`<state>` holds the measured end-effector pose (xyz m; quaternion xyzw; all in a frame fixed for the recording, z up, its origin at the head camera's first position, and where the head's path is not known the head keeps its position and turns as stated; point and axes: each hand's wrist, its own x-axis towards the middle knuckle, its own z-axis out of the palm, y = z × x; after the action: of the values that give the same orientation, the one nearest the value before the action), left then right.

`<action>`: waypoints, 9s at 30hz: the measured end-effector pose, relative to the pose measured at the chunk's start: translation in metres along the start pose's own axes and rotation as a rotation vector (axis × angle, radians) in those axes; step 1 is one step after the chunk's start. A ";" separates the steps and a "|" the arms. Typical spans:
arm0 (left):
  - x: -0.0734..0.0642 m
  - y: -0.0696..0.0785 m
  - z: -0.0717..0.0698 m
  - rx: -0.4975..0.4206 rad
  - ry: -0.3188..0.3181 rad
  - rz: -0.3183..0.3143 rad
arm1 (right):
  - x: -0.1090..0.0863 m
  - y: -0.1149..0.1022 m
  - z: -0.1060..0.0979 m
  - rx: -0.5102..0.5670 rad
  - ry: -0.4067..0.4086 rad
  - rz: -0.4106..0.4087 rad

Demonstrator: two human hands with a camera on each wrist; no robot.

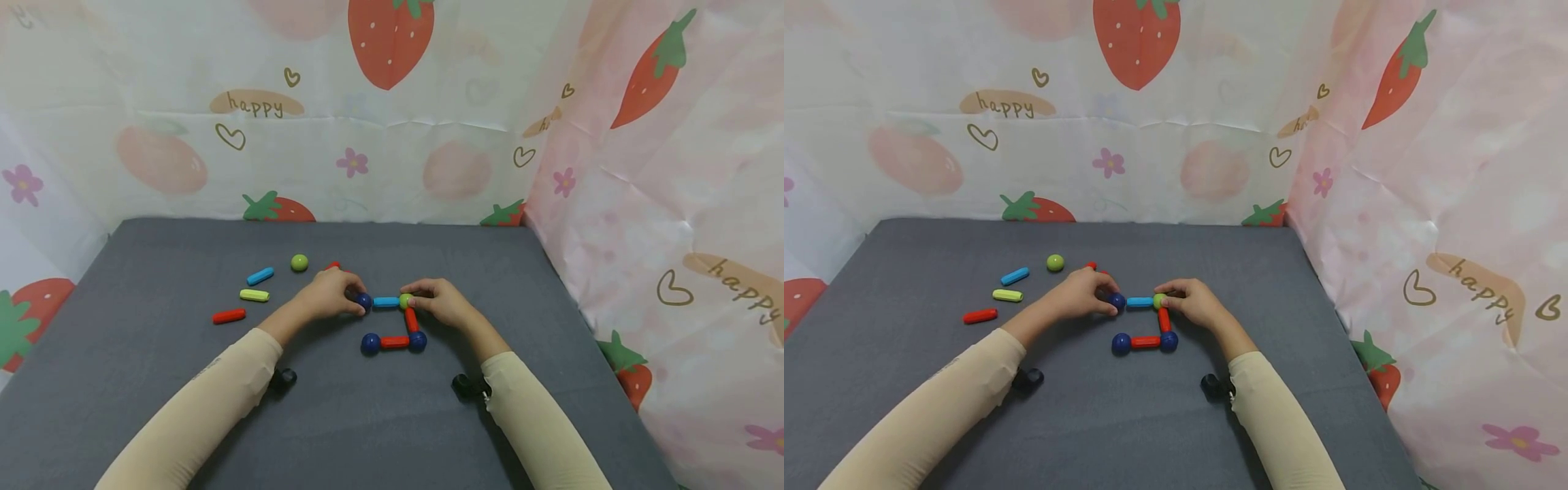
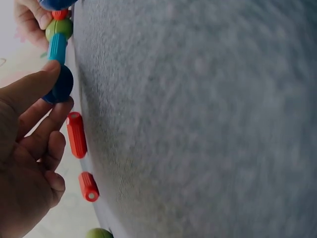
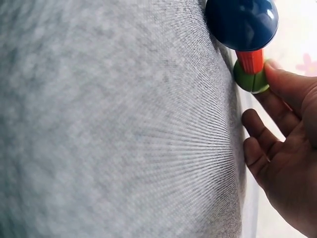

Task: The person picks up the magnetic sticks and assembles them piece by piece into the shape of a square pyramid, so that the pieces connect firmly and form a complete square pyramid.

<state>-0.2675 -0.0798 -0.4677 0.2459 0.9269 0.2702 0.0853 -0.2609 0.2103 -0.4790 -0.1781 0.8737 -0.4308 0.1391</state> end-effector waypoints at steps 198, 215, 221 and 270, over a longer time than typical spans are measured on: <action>-0.055 -0.002 -0.021 -0.326 -0.074 -0.273 | -0.001 0.003 0.006 0.018 0.067 0.028; -0.043 0.008 -0.005 -0.326 -0.070 -0.312 | -0.002 0.003 0.006 0.004 0.067 0.032; -0.039 0.010 -0.002 -0.343 -0.067 -0.320 | -0.003 0.002 0.006 0.013 0.071 0.037; -0.036 0.029 0.016 -0.345 -0.022 -0.406 | -0.005 -0.003 0.010 -0.014 0.069 0.051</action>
<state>-0.2201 -0.0694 -0.4641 0.0397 0.8966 0.3988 0.1883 -0.2519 0.2032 -0.4820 -0.1419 0.8853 -0.4267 0.1186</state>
